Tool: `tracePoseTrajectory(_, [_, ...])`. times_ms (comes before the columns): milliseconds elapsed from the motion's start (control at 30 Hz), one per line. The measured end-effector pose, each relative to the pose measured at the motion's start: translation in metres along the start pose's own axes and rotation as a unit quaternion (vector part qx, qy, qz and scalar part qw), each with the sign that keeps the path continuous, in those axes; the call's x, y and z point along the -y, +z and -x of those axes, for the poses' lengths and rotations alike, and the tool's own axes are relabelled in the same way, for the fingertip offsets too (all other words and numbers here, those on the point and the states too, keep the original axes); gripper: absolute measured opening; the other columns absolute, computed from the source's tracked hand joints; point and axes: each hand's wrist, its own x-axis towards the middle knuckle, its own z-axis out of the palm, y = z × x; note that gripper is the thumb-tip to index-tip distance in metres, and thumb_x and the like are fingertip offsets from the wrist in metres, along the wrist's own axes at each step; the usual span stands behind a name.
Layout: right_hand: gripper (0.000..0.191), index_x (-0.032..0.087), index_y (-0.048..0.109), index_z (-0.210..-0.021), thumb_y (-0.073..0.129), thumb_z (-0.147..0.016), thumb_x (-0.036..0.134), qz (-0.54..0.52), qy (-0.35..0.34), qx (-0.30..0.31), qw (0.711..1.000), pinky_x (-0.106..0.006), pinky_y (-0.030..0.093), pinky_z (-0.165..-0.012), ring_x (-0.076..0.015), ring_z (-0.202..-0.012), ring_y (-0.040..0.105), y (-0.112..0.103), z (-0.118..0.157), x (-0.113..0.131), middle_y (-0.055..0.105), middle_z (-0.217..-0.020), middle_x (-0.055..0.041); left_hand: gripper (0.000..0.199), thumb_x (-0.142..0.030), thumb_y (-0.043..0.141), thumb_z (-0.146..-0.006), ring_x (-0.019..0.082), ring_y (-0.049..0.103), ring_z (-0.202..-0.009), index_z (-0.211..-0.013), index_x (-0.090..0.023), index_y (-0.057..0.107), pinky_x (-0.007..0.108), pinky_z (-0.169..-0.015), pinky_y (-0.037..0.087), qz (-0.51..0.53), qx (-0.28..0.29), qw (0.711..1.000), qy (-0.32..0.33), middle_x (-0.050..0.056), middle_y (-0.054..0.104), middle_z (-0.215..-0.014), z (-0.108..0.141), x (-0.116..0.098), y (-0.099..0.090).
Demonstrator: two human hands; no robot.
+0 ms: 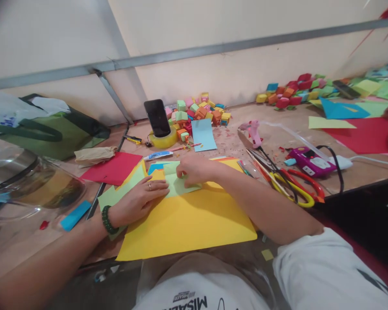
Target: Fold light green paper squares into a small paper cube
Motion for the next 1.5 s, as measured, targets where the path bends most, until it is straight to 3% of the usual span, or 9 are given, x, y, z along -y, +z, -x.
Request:
tracePoseTrajectory(233, [0.040,0.017,0.062,-0.096,0.074,-0.066,0.041,-0.115,0.108,0.063,0.985,-0.023,0.036,-0.057,-0.0160,-0.074,0.055,0.008,-0.003,-0.003,0.065,-0.092,-0.0048,0.031,-0.009,0.041,-0.090,0.018,0.067,-0.101,-0.093,-0.017,0.070,0.034,-0.091,0.052,0.111,-0.098,0.988,0.042,0.010,0.073,-0.100,0.006,0.010,0.011])
tracePoseTrajectory(367, [0.032,0.018,0.060,-0.074,0.069,-0.068,0.047,-0.171,0.098,0.062,0.978,-0.023,0.034,-0.054,-0.0128,-0.063,0.050,0.015,-0.009,-0.010,0.061,-0.072,-0.0006,0.029,-0.007,0.044,-0.088,0.018,0.067,-0.100,-0.092,-0.018,0.070,0.035,-0.093,0.051,0.143,-0.089,0.985,0.038,0.009,0.073,-0.100,0.005,0.014,0.011])
tracePoseTrajectory(467, [0.031,0.018,0.058,-0.067,0.067,-0.070,0.047,-0.196,0.079,0.053,0.976,-0.023,0.031,-0.052,-0.0110,-0.059,0.046,0.022,-0.011,-0.015,0.056,-0.064,0.0020,0.029,-0.006,0.044,-0.088,0.018,0.067,-0.101,-0.093,-0.018,0.070,0.036,-0.096,0.049,0.148,-0.079,0.985,0.039,0.009,0.073,-0.102,0.005,0.016,0.011])
tracePoseTrajectory(700, [0.027,0.018,0.055,-0.063,0.063,-0.072,0.043,-0.184,0.093,0.053,0.977,-0.025,0.028,-0.054,-0.0107,-0.059,0.045,0.022,-0.008,-0.011,0.052,-0.062,0.0038,0.033,-0.005,0.041,-0.088,0.017,0.065,-0.106,-0.100,-0.018,0.069,0.036,-0.099,0.047,0.126,-0.052,0.990,0.041,0.007,0.072,-0.108,0.008,0.016,0.011])
tracePoseTrajectory(967, [0.030,0.018,0.053,-0.060,0.062,-0.071,0.044,-0.199,0.090,0.069,0.973,-0.024,0.026,-0.052,-0.0095,-0.056,0.039,0.020,-0.008,-0.012,0.046,-0.060,0.0043,0.035,-0.003,0.039,-0.087,0.018,0.066,-0.105,-0.100,-0.016,0.069,0.031,-0.094,0.053,0.108,-0.063,0.989,0.080,0.010,0.071,-0.109,0.007,0.016,0.008])
tracePoseTrajectory(1233, [0.031,0.018,0.048,-0.058,0.062,-0.072,0.042,-0.195,0.095,0.074,0.973,-0.025,0.026,-0.053,-0.0091,-0.056,0.036,0.018,-0.009,-0.011,0.041,-0.059,0.0049,0.031,-0.005,0.041,-0.087,0.018,0.063,-0.110,-0.101,-0.016,0.066,0.028,-0.093,0.053,0.131,-0.054,0.989,0.049,0.010,0.069,-0.114,0.010,0.013,0.009])
tracePoseTrajectory(1367, [0.030,0.018,0.047,-0.058,0.062,-0.072,0.040,-0.198,0.105,0.078,0.972,-0.024,0.026,-0.053,-0.0090,-0.056,0.036,0.016,-0.009,-0.008,0.041,-0.059,0.0050,0.033,-0.005,0.039,-0.085,0.019,0.067,-0.100,-0.106,-0.015,0.062,0.028,-0.083,0.056,0.112,-0.057,0.992,0.032,0.011,0.071,-0.108,0.009,0.011,0.009])
tracePoseTrajectory(1500, [0.030,0.018,0.047,-0.058,0.062,-0.071,0.039,-0.197,0.110,0.078,0.971,-0.024,0.026,-0.053,-0.0090,-0.056,0.037,0.016,-0.009,-0.008,0.042,-0.059,0.0049,0.039,-0.002,0.037,-0.085,0.018,0.066,-0.104,-0.112,-0.016,0.061,0.028,-0.087,0.055,0.096,-0.062,0.991,0.062,0.011,0.071,-0.110,0.008,0.011,0.008])
